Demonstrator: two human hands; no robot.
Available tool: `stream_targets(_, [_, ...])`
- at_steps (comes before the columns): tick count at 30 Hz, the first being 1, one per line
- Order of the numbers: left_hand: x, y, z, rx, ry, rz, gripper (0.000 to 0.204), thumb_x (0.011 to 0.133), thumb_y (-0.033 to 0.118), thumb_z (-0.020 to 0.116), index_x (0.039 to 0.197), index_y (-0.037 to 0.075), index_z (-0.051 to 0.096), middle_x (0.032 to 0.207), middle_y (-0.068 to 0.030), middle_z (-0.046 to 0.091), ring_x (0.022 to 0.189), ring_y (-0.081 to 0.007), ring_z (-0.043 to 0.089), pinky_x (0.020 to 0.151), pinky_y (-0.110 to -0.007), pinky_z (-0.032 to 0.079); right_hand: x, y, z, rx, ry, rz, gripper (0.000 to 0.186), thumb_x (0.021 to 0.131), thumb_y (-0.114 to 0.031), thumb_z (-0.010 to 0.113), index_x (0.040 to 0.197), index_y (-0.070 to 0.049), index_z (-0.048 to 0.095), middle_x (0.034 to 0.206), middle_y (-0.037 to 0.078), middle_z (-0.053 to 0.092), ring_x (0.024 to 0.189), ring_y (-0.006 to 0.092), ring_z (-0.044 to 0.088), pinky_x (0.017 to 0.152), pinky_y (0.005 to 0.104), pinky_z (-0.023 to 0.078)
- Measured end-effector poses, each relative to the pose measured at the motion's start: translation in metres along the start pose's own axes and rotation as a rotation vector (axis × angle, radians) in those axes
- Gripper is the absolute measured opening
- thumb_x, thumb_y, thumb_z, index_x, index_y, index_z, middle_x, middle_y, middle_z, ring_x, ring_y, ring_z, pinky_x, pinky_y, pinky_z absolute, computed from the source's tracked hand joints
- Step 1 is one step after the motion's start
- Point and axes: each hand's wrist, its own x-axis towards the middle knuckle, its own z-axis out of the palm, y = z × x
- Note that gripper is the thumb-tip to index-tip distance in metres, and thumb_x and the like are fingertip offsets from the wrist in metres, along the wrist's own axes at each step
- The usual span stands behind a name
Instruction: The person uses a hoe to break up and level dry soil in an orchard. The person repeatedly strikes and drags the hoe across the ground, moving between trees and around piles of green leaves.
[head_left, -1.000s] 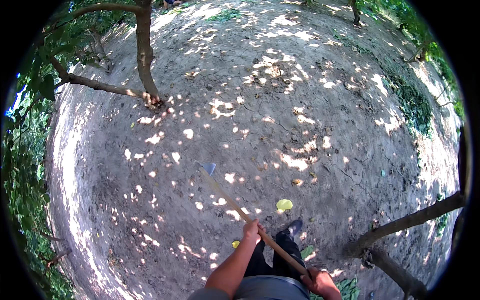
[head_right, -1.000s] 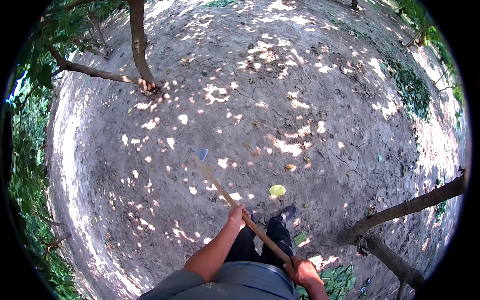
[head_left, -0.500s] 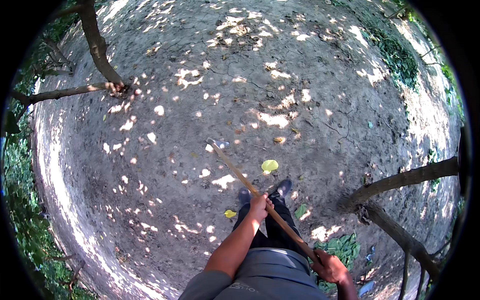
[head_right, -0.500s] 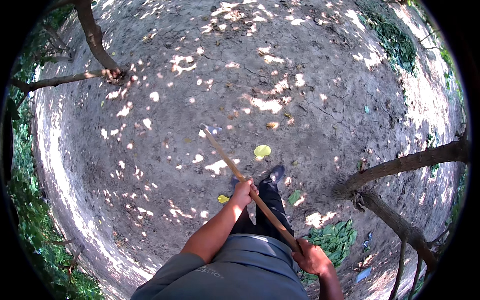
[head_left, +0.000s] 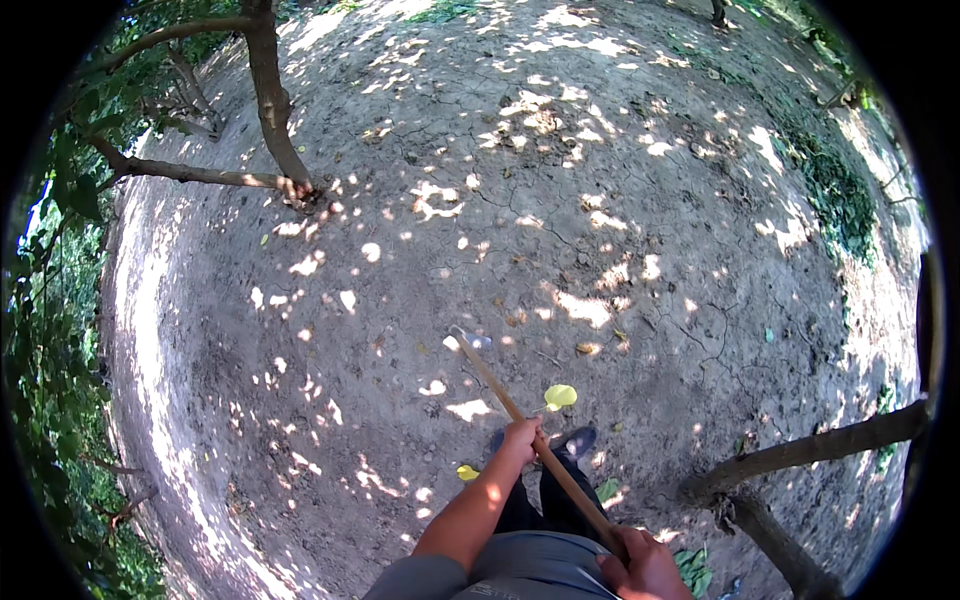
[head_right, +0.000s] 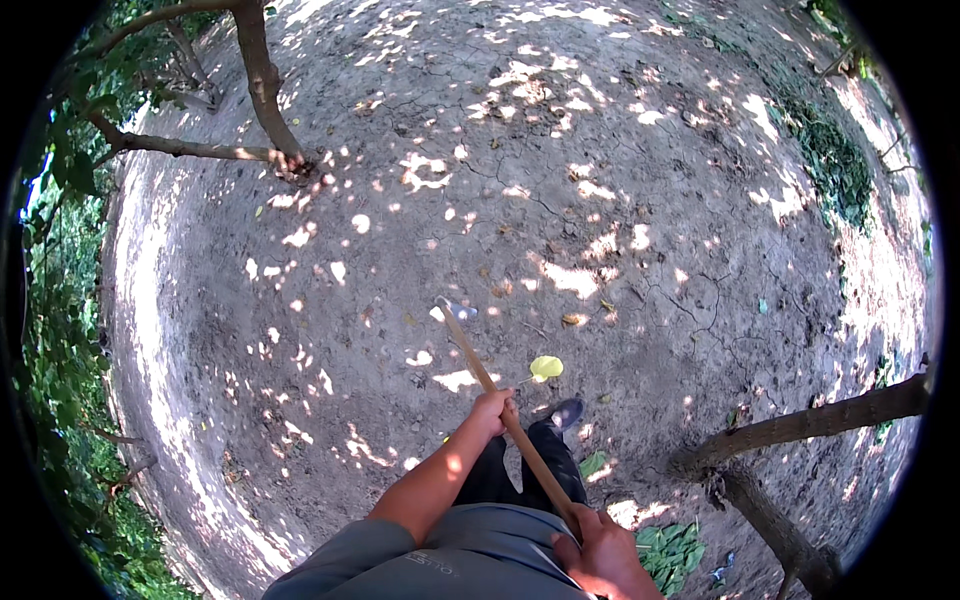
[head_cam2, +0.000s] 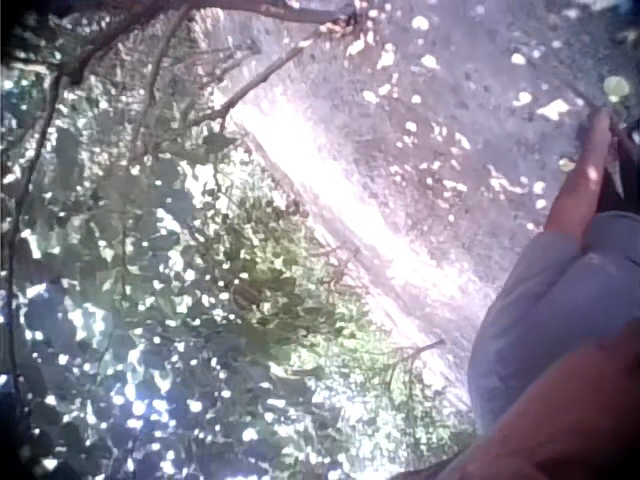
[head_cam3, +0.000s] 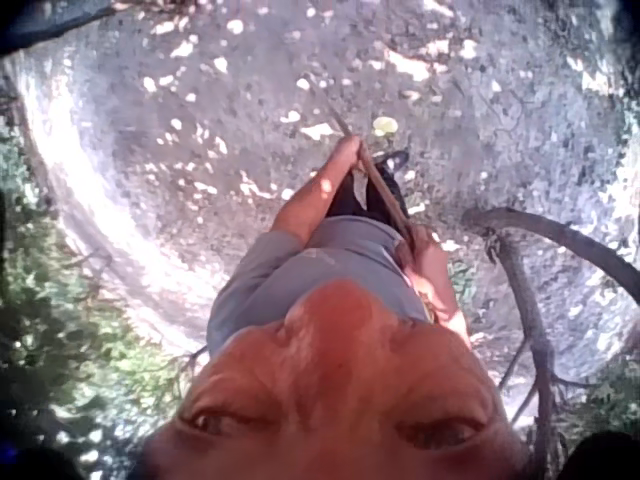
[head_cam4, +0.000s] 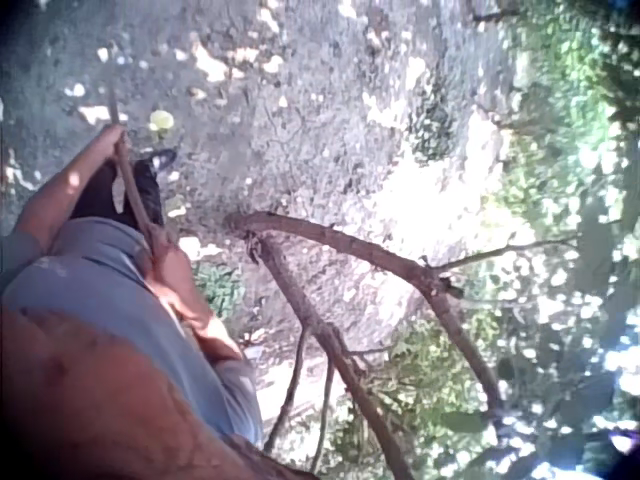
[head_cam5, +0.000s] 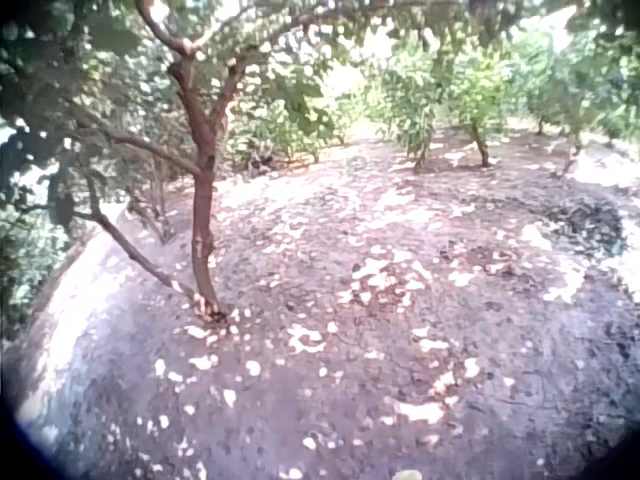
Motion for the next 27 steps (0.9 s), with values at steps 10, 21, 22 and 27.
stream_targets(10, [0.012,-0.005,0.007,-0.04,-0.067,0.025,0.012,0.085,0.012,0.061,0.083,0.005,0.051,0.06,-0.004,0.046,0.05,-0.0178,0.046,0.046,-0.036,0.044,0.002,0.001,-0.017,0.03,-0.026,0.001,0.035,0.081,-0.023,0.056,0.111,-0.005,0.05,0.081,0.027,0.06,0.073,0.0438,0.06,0.065,0.0505,0.049])
stream_targets(21, [0.001,0.009,0.01,-0.015,-0.075,0.026,0.013,0.086,0.013,0.06,0.081,0.005,0.051,0.057,-0.0037,0.044,0.048,-0.0186,0.045,0.046,-0.036,0.043,0.008,-0.009,-0.021,-0.025,-0.047,-0.062,0.039,0.083,-0.023,0.054,0.116,-0.004,0.05,0.088,0.027,0.061,0.08,0.0436,0.06,0.072,0.0487,0.05])
stream_targets(22, [0.0,0.011,0.011,-0.022,-0.075,0.02,0.013,0.086,0.013,0.06,0.08,0.005,0.051,0.057,-0.0036,0.044,0.047,-0.0185,0.044,0.046,-0.036,0.043,0.009,-0.011,-0.023,-0.023,-0.052,-0.057,0.04,0.083,-0.023,0.054,0.117,-0.004,0.049,0.088,0.027,0.061,0.08,0.0435,0.06,0.072,0.0487,0.05])
stream_targets(27, [0.002,0.016,0.017,-0.025,-0.057,-0.015,0.02,0.087,0.015,0.059,0.074,0.008,0.046,0.057,-0.0029,0.043,0.048,-0.0177,0.044,0.046,-0.035,0.042,0.013,-0.014,-0.03,-0.038,-0.059,-0.018,0.041,0.083,-0.024,0.054,0.119,-0.005,0.048,0.09,0.027,0.061,0.081,0.0424,0.061,0.072,0.0486,0.05])
